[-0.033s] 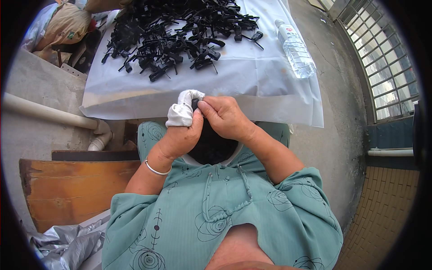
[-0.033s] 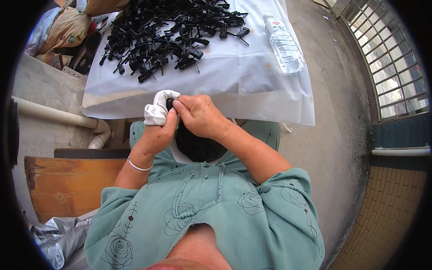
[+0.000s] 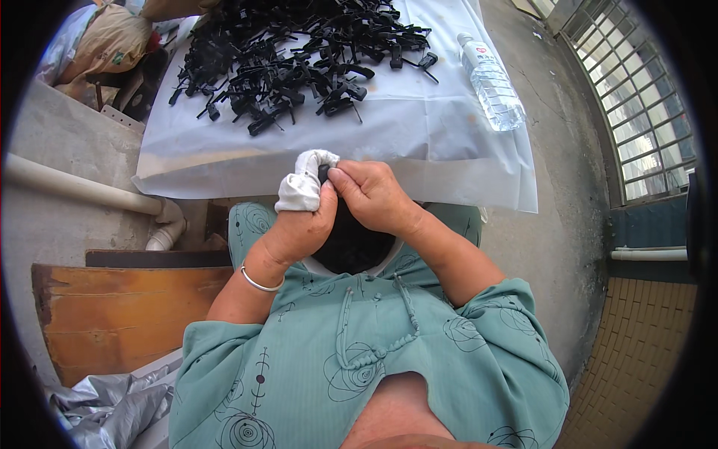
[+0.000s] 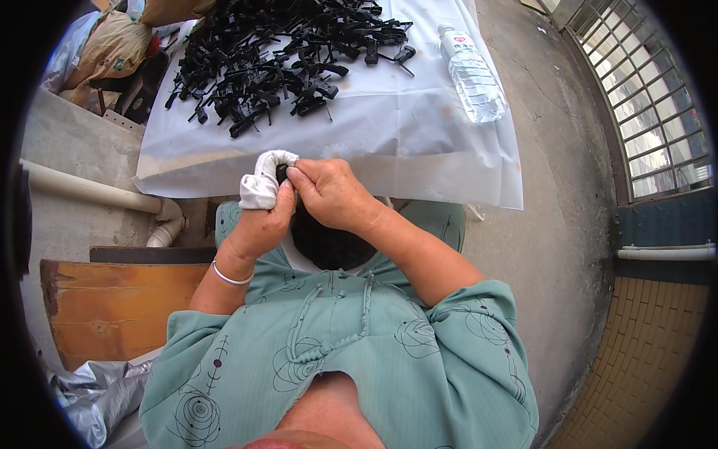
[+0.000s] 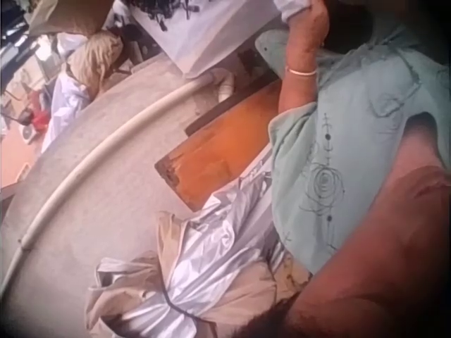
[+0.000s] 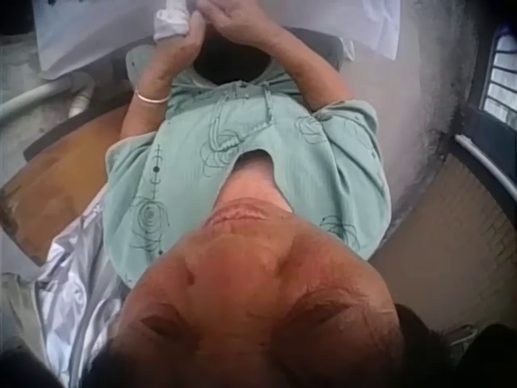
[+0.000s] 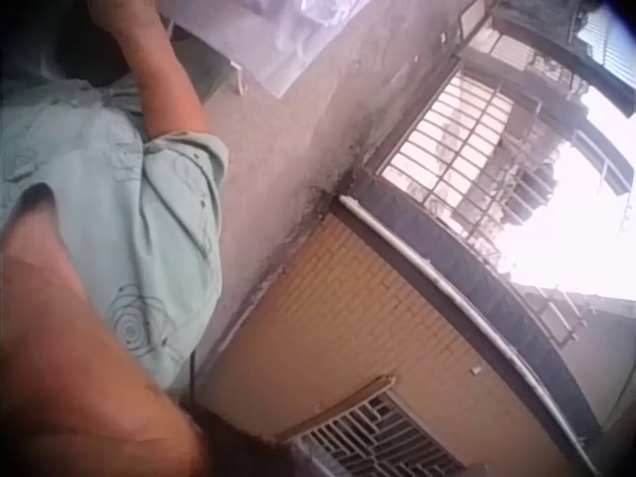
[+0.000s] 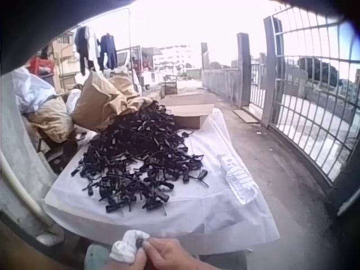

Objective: The person is manually wiping and inspecting small black plastic components at a workstation.

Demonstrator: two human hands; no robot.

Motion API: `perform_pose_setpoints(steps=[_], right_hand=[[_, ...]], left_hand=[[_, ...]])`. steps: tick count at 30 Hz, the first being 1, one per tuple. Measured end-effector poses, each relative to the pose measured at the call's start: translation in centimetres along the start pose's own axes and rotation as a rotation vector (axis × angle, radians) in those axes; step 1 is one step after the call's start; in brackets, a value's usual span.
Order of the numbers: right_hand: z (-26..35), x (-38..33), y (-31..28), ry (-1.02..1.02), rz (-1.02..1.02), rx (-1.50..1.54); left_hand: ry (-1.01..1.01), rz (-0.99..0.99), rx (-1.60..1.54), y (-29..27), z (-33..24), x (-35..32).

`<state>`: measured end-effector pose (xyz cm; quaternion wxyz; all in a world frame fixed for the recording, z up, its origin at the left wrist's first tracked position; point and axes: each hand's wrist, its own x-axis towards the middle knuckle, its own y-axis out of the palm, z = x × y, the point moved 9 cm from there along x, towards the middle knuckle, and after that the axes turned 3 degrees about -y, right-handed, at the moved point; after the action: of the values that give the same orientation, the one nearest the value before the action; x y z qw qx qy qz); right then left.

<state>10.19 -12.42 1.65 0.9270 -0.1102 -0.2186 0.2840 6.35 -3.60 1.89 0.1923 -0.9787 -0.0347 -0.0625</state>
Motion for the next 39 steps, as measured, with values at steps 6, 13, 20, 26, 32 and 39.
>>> perform_pose_setpoints(steps=[6,13,20,26,32,39], right_hand=[[-1.8,1.3,-0.4,0.034,0.162,-0.038],[-3.7,3.9,-4.0,0.010,-0.230,-0.817],[-2.6,-0.1,-3.0,0.240,-0.079,-0.118],[-4.3,-1.1,-3.6,0.383,0.215,0.157],[-1.3,-0.6,-4.7,0.046,-0.014,-0.005],[1.4,-1.2,-2.8,-0.107,-0.021,0.081]], left_hand=[[0.277,0.095,0.456,0.2,-1.7,-0.1],[0.134,-0.088,0.344,-1.7,2.2,1.3],[0.118,-0.264,-0.167,-2.4,2.4,1.3],[-0.035,0.109,-0.102,-1.5,-0.1,1.5],[0.205,-0.010,0.120,-2.7,-2.3,0.8],[-0.126,-0.065,-0.489,-2.4,1.5,1.2]])
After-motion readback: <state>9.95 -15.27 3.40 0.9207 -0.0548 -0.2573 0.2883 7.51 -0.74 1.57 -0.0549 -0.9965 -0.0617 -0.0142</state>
